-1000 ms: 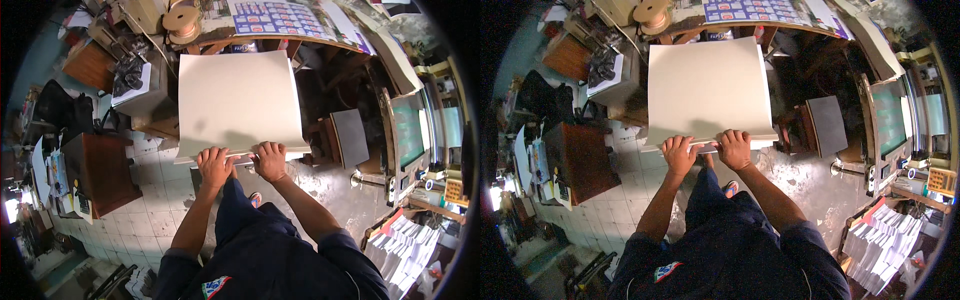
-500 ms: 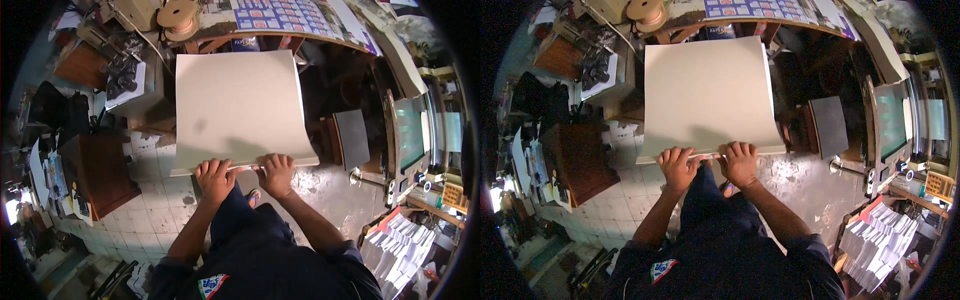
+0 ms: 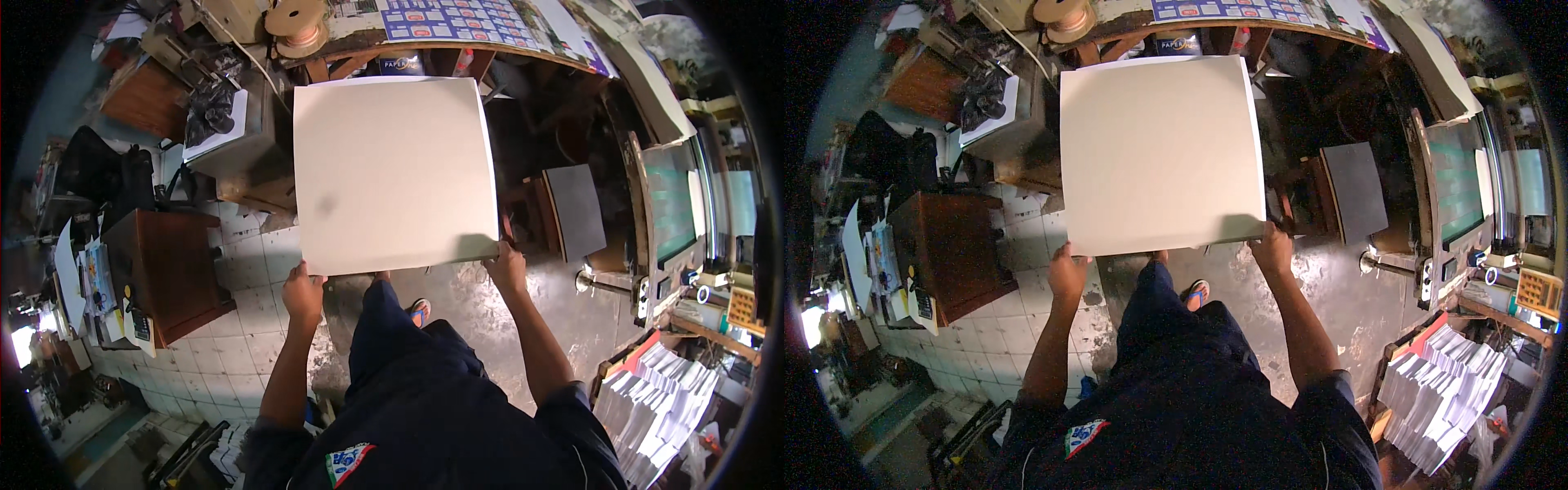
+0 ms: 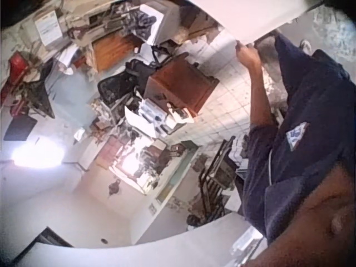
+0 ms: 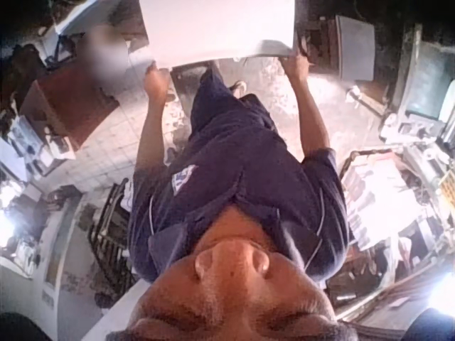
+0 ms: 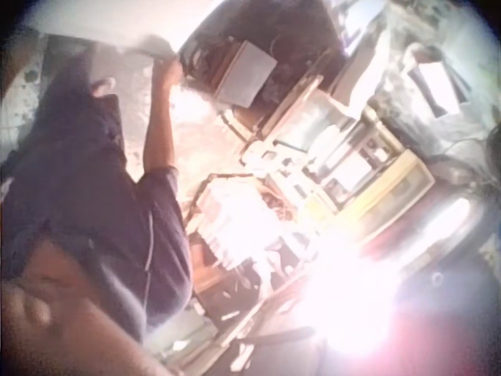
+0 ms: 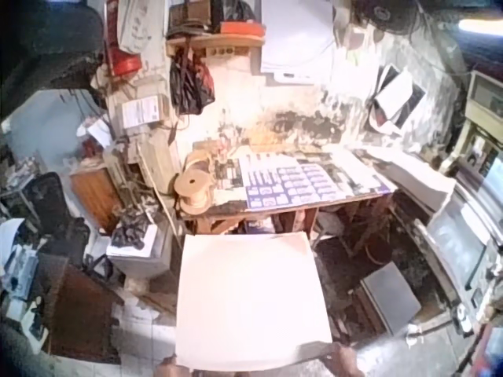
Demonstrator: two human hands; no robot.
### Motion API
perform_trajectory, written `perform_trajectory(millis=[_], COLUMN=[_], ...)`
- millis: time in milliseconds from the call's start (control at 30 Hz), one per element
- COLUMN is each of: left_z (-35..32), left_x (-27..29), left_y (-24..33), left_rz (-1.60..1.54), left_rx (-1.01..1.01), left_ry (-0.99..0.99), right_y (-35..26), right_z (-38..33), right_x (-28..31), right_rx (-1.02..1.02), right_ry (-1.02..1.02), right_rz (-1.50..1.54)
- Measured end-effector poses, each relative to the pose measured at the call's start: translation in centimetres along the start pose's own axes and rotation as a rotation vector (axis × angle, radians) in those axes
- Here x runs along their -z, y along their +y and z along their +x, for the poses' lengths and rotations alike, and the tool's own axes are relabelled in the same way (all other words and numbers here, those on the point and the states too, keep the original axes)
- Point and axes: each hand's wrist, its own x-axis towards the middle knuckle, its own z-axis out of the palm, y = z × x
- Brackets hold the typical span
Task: The person repeatedly picks up batches of paper sheets by hand, bends and aligns them, and places them onto a stack on the work table.
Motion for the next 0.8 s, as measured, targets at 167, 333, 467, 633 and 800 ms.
perform_trajectory(millis=[167, 333, 467, 633, 800], left_z=[1.0, 5.0, 3.6, 0.3, -1.0], left_x=[1.6, -0.7, -1.0, -4.8, -0.3], left_y=[1.7, -4.2, -4.9, -5.3, 3.2], left_rz=[-0.297, -0.739, -1.012, -0.8, -1.094], left_rx=[-0.056, 0.167, 0.268, 0.424, 0.294], left_ry=[-0.002, -0.119, -0.525, -0.157, 0.342], right_y=[3.4, 2.6, 6.7, 3.5, 2.3], right_z=[-1.7, 0.5, -2.1, -3.9, -1.1], right_x=[1.0, 0.8, 3.3, 0.8, 5.9], right_rx=[0.063, -0.497, -0.523, -0.426, -0.485], right_ry=[-0.113, -0.389, -0.641, -0.51, 0.019], right_rz=[0.245, 0.95, 1.095, 0.847, 0.602])
